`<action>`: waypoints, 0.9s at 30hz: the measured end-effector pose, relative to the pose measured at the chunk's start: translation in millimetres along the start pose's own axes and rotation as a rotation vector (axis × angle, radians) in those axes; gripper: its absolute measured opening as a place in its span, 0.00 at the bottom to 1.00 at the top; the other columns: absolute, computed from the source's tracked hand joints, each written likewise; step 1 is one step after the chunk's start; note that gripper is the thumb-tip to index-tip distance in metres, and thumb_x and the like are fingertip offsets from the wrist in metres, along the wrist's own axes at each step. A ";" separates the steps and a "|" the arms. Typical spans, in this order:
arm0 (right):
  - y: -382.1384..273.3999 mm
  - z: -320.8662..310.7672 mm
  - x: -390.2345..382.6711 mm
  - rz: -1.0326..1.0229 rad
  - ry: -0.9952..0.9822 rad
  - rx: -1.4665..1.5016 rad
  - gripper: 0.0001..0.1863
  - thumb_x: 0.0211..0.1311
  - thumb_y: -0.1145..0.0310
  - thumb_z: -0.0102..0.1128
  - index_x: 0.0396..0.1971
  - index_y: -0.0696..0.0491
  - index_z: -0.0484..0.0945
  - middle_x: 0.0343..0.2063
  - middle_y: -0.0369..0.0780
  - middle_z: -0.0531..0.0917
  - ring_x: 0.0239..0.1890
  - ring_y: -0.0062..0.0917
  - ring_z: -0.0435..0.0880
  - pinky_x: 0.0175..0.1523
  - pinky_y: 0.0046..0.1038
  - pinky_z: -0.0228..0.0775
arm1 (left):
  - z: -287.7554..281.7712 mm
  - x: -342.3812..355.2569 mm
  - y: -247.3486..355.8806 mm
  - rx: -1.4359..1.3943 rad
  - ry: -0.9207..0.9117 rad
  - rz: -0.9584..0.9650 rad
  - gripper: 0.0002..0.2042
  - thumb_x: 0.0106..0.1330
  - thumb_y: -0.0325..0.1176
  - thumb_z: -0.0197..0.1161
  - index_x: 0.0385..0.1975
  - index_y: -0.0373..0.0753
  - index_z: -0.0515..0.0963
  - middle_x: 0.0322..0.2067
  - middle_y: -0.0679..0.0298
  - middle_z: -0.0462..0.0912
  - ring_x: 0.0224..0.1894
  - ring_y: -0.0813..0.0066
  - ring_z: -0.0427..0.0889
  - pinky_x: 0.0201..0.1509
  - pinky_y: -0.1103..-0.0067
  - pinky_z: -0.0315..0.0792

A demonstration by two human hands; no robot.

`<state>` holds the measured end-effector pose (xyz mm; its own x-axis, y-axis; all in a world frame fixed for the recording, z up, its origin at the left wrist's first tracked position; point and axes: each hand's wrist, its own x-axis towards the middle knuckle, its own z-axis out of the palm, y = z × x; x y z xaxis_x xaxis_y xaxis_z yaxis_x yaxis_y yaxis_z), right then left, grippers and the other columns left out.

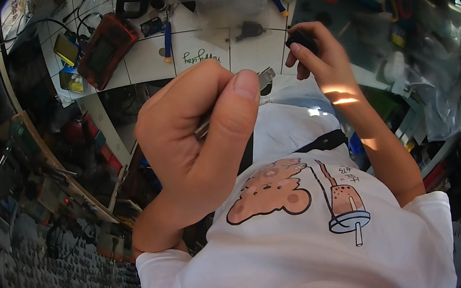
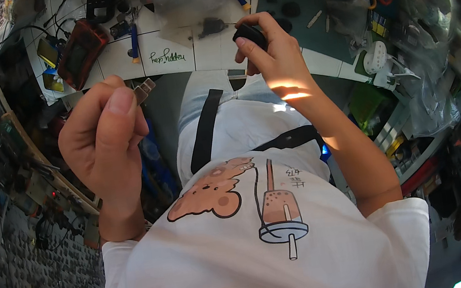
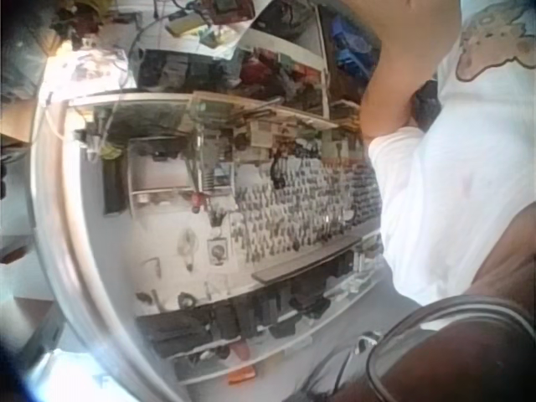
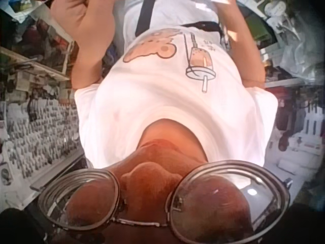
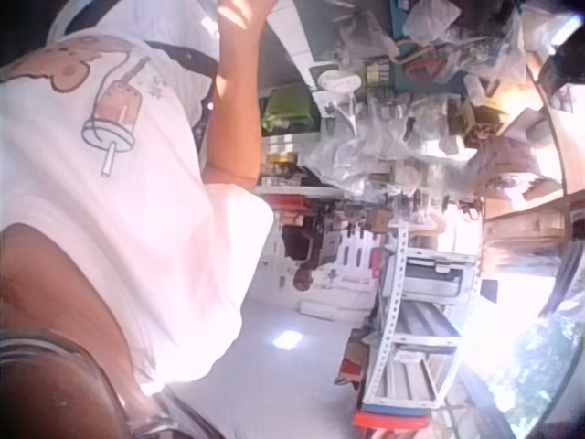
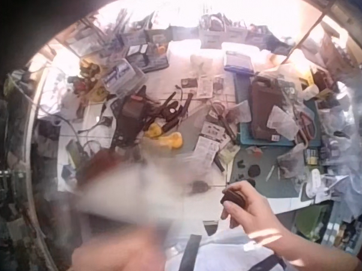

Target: The person uses a key-cutting machine to cut several keys. They place each key blank into the machine, operate the cutting arm, then remove and inspect the finished key. The person also handles a key fob and a small plastic bag during the process.

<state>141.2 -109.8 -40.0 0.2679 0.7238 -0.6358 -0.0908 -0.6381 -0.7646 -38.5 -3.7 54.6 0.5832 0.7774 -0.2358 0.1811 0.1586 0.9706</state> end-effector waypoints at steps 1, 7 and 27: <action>11.8 0.5 9.4 0.029 0.005 -0.058 0.14 0.61 0.68 0.54 0.46 0.55 0.70 0.18 0.38 0.77 0.18 0.16 0.74 0.24 0.19 0.65 | -4.3 -1.4 -3.0 -0.017 0.019 -0.020 0.11 0.63 0.29 0.52 0.19 0.31 0.70 0.14 0.68 0.65 0.15 0.89 0.56 0.18 0.88 0.48; 76.8 5.6 38.9 0.037 0.025 -0.336 0.18 0.61 0.69 0.54 0.51 0.50 0.69 0.18 0.39 0.77 0.17 0.19 0.74 0.23 0.22 0.67 | -20.8 -22.1 -19.3 -0.141 0.208 -0.130 0.12 0.64 0.29 0.51 0.19 0.32 0.69 0.14 0.68 0.65 0.14 0.89 0.55 0.15 0.88 0.47; -17.8 108.7 -70.9 -0.362 -0.875 -0.358 0.13 0.63 0.73 0.51 0.48 0.57 0.72 0.20 0.34 0.75 0.22 0.11 0.70 0.25 0.15 0.61 | 29.4 -239.8 -8.4 -0.062 1.344 0.044 0.16 0.63 0.26 0.55 0.13 0.35 0.63 0.10 0.73 0.60 0.15 0.91 0.55 0.16 0.86 0.47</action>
<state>19.6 -121.3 7.2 -0.5881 0.7360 -0.3352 0.1876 -0.2790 -0.9418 -156.6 -209.3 101.6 -0.6416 0.7670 -0.0093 0.1257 0.1171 0.9851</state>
